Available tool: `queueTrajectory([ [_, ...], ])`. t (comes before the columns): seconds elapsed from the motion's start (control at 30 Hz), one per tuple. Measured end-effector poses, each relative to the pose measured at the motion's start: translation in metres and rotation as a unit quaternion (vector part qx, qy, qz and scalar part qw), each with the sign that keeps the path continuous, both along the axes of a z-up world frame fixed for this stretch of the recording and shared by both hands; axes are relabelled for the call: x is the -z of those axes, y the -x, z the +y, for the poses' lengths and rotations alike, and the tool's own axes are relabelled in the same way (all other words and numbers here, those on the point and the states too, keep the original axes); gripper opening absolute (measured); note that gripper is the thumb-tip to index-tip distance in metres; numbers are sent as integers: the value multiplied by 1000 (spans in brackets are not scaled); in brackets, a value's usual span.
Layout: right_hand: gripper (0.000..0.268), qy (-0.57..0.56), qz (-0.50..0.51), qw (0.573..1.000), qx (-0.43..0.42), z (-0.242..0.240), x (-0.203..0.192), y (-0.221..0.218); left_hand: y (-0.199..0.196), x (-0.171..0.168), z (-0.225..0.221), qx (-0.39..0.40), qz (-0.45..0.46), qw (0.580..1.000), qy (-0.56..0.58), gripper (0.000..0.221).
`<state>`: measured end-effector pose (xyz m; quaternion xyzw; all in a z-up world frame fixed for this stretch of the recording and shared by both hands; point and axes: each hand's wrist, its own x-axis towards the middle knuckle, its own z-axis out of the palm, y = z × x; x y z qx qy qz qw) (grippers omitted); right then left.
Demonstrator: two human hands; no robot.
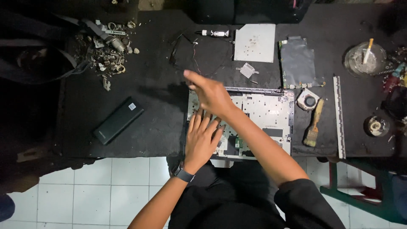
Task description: Installing and cleaning a laptop motherboard within its chassis using a screwdriver and a brush.
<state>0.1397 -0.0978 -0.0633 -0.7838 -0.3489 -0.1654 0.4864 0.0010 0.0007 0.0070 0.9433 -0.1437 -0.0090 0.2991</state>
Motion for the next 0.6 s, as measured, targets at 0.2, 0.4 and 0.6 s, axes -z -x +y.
queueTrajectory([
  [0.2,79,-140,-53,989,-12,-28,-116,9,0,5,-1,6,-72,997,2,44],
  [0.4,95,-231,93,962,113,-91,-114,87,0,-16,-8,-15,-60,997,50,37],
  [0.6,43,-291,289,869,276,-181,-43,172,2,-6,-6,-6,-30,999,33,40],
])
